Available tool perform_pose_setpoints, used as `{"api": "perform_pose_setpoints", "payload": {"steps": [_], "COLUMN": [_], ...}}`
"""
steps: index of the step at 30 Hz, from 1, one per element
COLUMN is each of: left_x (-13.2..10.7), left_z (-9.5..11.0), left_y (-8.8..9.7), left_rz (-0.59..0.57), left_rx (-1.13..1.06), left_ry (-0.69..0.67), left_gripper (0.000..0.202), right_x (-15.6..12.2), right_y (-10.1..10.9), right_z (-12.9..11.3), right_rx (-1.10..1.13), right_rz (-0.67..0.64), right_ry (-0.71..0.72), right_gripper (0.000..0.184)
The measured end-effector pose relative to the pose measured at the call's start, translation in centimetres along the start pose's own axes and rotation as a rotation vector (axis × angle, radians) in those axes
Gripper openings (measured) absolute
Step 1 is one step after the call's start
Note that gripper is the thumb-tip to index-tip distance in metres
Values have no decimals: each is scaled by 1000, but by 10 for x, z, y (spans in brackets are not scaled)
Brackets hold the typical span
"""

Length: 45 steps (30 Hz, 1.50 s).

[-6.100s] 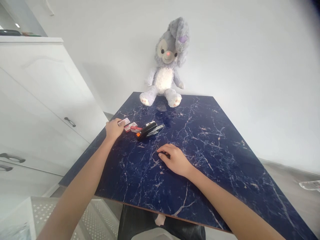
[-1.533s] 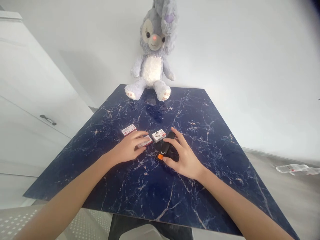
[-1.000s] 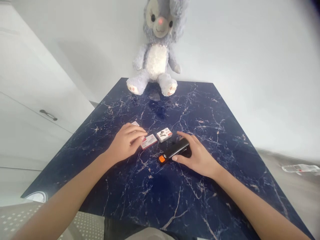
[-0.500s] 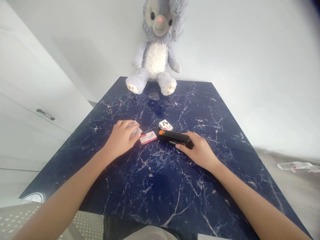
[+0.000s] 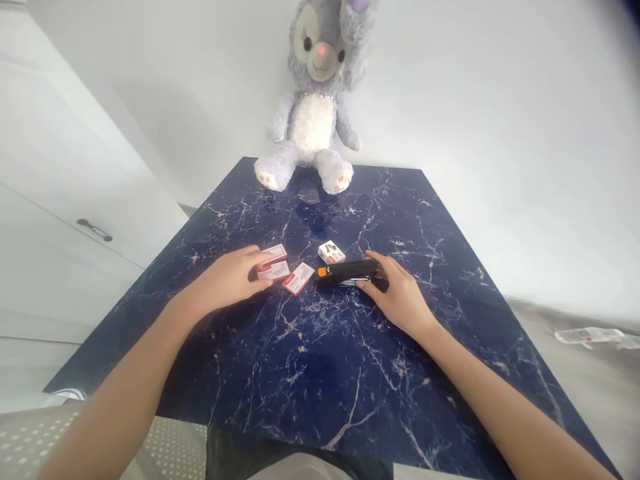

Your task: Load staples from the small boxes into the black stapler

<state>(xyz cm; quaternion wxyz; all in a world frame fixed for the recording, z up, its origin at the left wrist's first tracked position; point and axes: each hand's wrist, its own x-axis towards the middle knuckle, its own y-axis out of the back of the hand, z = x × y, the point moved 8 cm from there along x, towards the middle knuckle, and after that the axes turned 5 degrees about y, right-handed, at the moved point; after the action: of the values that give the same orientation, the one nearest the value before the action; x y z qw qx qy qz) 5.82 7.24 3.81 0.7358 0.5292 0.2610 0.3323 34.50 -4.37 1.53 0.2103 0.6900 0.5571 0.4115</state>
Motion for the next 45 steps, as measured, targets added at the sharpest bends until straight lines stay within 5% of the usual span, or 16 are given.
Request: {"api": "perform_pose_setpoints", "payload": {"steps": [8,12,18,20,24,28,31,39,45], "left_x": [1,-6,-24,-31,-45,-46,-35,-7,-6], "left_z": [4,14,35,51,86,106,101,67,60], "left_y": [1,21,42,37,21,4,-6,-33,-37], "left_rz": [59,300,637,664,644,514,439,124,128], "left_rx": [1,-81,-291,-367,-445,-415,-320,-122,-156], "left_ry": [-86,-219,-338,-435,-648,-712,-633,-335,-263], "left_gripper": [29,30,29,28,31,29,30,34,53], "right_x": [1,-2,-17,-26,-38,-39,-33,-28,-28], "right_y": [3,5,34,31,-1,-23,-28,-28,-31], "right_z": [4,-9,-51,-72,-94,-90,-77,-69,-71], "right_rx": [113,127,-24,-12,128,239,217,64,52], "right_rz": [-24,-95,301,296,4,-130,-164,-149,-182], "right_ry": [16,94,284,422,501,438,374,338,377], "right_gripper": [56,60,37,42,68,46,30,21,23]}}
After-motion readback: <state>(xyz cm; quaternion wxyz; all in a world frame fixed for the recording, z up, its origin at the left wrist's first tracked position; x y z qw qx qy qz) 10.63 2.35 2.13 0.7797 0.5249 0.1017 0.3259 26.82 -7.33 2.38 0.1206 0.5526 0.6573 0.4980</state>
